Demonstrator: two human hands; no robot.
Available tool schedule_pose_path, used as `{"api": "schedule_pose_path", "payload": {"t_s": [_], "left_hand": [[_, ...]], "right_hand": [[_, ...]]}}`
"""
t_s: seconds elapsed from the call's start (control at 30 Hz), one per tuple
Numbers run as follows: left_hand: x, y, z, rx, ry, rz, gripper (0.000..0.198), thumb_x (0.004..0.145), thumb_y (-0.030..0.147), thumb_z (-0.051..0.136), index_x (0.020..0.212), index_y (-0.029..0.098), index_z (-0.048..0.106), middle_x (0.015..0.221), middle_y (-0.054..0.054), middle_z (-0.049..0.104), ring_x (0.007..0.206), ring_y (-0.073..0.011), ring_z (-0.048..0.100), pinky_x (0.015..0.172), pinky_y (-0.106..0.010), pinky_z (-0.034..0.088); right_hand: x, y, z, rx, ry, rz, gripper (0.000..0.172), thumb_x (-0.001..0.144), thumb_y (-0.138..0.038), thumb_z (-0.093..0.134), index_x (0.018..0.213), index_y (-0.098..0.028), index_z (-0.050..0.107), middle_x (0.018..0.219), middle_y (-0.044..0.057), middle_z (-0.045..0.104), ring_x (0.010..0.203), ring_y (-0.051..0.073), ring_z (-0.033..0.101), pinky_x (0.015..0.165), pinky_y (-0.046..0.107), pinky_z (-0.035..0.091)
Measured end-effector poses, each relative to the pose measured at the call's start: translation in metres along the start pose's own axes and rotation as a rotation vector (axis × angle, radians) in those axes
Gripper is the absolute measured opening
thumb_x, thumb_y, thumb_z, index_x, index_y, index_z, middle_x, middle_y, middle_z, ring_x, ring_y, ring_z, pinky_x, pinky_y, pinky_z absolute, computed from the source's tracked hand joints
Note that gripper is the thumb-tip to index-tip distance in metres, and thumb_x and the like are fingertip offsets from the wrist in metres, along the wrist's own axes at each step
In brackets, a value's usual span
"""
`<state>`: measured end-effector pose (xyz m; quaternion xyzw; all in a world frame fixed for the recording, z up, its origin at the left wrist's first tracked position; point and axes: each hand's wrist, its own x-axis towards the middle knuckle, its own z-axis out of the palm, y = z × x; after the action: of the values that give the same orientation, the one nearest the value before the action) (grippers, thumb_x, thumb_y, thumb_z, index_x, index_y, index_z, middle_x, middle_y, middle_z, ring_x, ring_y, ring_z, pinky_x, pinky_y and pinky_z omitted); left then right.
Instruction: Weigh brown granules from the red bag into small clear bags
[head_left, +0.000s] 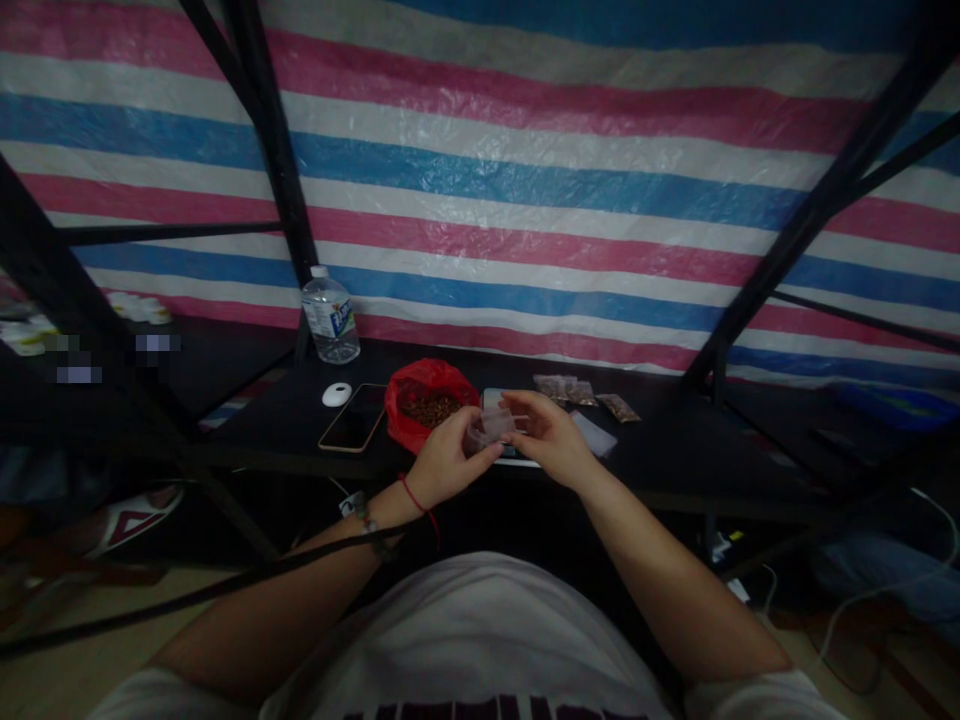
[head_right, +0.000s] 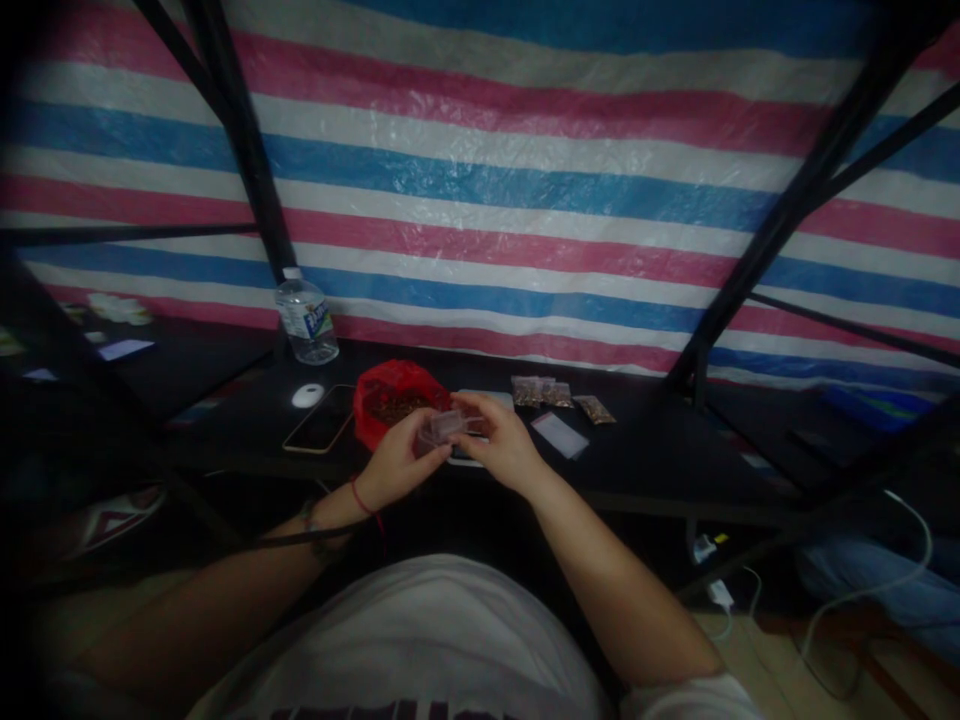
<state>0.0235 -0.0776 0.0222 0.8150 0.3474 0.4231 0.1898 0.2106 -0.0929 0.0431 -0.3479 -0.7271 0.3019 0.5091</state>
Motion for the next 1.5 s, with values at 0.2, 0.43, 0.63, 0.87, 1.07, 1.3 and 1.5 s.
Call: {"api": "schedule_pose_path", "payload": {"t_s": [0.2,0.43,0.63,0.87,1.07,1.3,1.5], "left_hand": [[0.01,-0.01,-0.017,-0.013,0.035,0.002,0.031,0.082,0.04,0.057,0.102,0.017,0.055,0.096,-0.007,0.065,0.085,-0.0194,0.063,0.077,-0.031,0.049],[0.03,-0.055,-0.06,0.127,0.022,-0.224,0.044,0.085,0.057,0.044,0.095,0.017,0.06,0.091,-0.006,0.068,0.084,-0.0212,0.064,0.077,-0.031,0.048],[0.032,-0.084,-0.059,0.372,-0.086,-0.416,0.057,0.083,0.067,0.035,0.093,0.017,0.06,0.089,-0.012,0.069,0.081,-0.026,0.065,0.07,-0.031,0.045],[0.033,-0.098,-0.052,0.233,-0.188,-0.526,0.059,0.087,0.066,0.026,0.081,0.017,0.06,0.061,-0.006,0.065,0.064,-0.0231,0.064,0.063,-0.031,0.042],[0.035,-0.107,-0.056,0.217,-0.051,-0.572,0.056,0.086,0.063,0.033,0.087,0.017,0.067,0.083,-0.012,0.07,0.089,-0.029,0.065,0.074,-0.033,0.045],[0.036,-0.124,-0.042,-0.159,0.019,-0.499,0.048,0.086,0.056,0.041,0.089,0.017,0.069,0.096,-0.01,0.072,0.096,-0.0257,0.064,0.087,-0.033,0.046],[0.036,-0.123,-0.03,-0.689,0.067,-0.521,0.044,0.08,0.055,0.055,0.088,0.014,0.067,0.088,-0.011,0.071,0.089,-0.0237,0.064,0.082,-0.032,0.049]], "right_hand": [[0.001,0.004,0.0,-0.097,-0.029,0.038,0.044,0.073,-0.018,0.067,0.117,-0.024,0.06,0.116,0.008,0.052,0.103,0.019,0.058,0.084,0.032,0.053],[0.02,0.043,0.017,-0.062,-0.086,0.162,0.045,0.069,-0.013,0.066,0.113,-0.019,0.059,0.108,0.006,0.063,0.094,0.017,0.063,0.083,0.032,0.052],[0.056,0.063,0.044,-0.54,-0.197,0.108,0.04,0.071,-0.008,0.065,0.111,-0.014,0.066,0.104,0.01,0.067,0.095,0.02,0.061,0.088,0.034,0.047],[0.088,0.069,0.067,-0.804,-0.399,0.096,0.031,0.077,-0.003,0.052,0.1,-0.012,0.07,0.105,0.014,0.068,0.101,0.021,0.061,0.089,0.028,0.045],[0.096,0.083,0.075,-0.798,-0.425,0.138,0.031,0.074,-0.003,0.054,0.099,-0.012,0.07,0.105,0.014,0.069,0.1,0.023,0.063,0.087,0.028,0.044],[0.102,0.095,0.081,-0.695,-0.454,0.215,0.022,0.074,-0.011,0.061,0.092,-0.016,0.072,0.09,0.008,0.073,0.081,0.019,0.066,0.071,0.024,0.046],[0.102,0.103,0.082,-0.542,-0.413,0.285,0.024,0.069,-0.012,0.066,0.092,-0.016,0.07,0.084,0.004,0.072,0.074,0.016,0.065,0.066,0.022,0.046]]}}
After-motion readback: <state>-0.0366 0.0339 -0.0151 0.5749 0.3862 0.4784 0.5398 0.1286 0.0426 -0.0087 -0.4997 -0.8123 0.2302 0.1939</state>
